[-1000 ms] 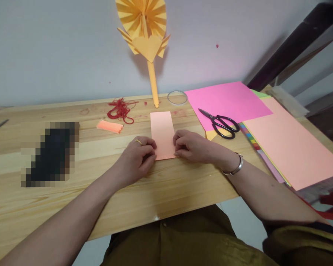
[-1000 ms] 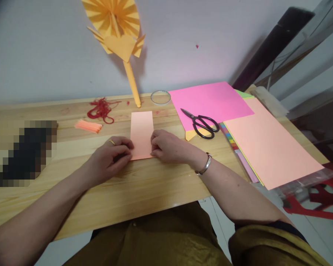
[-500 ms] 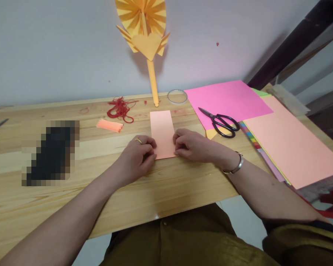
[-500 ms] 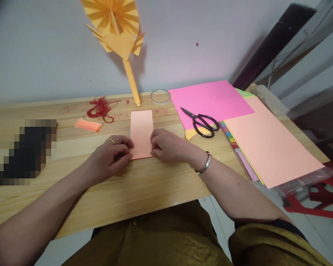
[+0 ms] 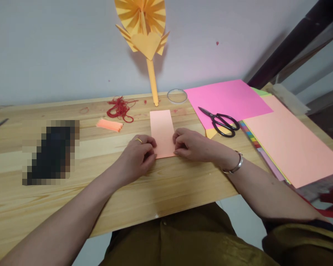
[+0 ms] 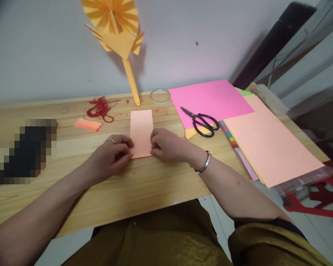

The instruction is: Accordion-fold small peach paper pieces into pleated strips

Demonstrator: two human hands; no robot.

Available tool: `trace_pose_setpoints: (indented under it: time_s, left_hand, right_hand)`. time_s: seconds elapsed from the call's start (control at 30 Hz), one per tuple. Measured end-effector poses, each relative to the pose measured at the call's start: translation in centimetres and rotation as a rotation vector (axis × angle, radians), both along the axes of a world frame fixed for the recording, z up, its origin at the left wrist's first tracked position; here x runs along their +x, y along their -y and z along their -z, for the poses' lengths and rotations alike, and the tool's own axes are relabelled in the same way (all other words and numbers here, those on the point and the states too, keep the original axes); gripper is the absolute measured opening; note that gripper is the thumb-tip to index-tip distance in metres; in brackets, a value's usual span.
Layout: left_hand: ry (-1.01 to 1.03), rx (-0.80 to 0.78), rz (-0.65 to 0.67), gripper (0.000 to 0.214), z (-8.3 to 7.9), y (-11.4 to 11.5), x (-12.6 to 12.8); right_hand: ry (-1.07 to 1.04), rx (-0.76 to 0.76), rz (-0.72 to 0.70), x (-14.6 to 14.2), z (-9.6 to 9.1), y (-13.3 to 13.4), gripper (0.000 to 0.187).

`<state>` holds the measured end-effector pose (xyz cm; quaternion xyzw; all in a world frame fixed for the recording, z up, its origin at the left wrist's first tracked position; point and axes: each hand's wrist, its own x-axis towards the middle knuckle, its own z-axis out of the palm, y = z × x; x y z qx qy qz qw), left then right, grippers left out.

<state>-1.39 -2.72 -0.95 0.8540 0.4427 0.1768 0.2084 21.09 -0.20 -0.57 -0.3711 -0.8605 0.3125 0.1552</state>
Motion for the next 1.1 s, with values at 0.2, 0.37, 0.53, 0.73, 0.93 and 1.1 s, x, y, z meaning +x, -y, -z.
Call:
trace_pose_setpoints:
  time_s: [0.2,0.37,0.53,0.73,0.93,1.1]
  left_hand:
    - [0.003,0.001,-0.008,0.017,0.0,0.1,0.1]
    - [0.005,0.0,-0.016,0.018,0.0,0.1,0.1]
    - [-0.001,0.02,-0.015,0.017,0.2,0.1,0.2]
    - [-0.033,0.056,-0.015,0.016,0.3,0.1,0.2]
    - [-0.036,0.229,0.069,0.031,1.0,0.2,-0.1]
    - [-0.156,0.337,0.227,0.038,1.4,0.3,-0.3]
  right_hand:
    - [0.007,-0.005,0.013,0.0,0.1,0.0,0.013]
    - [0.002,-0.003,0.011,0.1,0.1,0.0,0.013]
    - [-0.004,0.001,0.008,0.0,0.0,0.0,0.013]
    - [-0.008,0.0,0.003,0.1,0.1,0.0,0.013]
    - [-0.007,0.014,0.003,0.1,0.2,0.0,0.012]
    - [-0.003,0.003,0.004,0.2,0.4,-0.1,0.011]
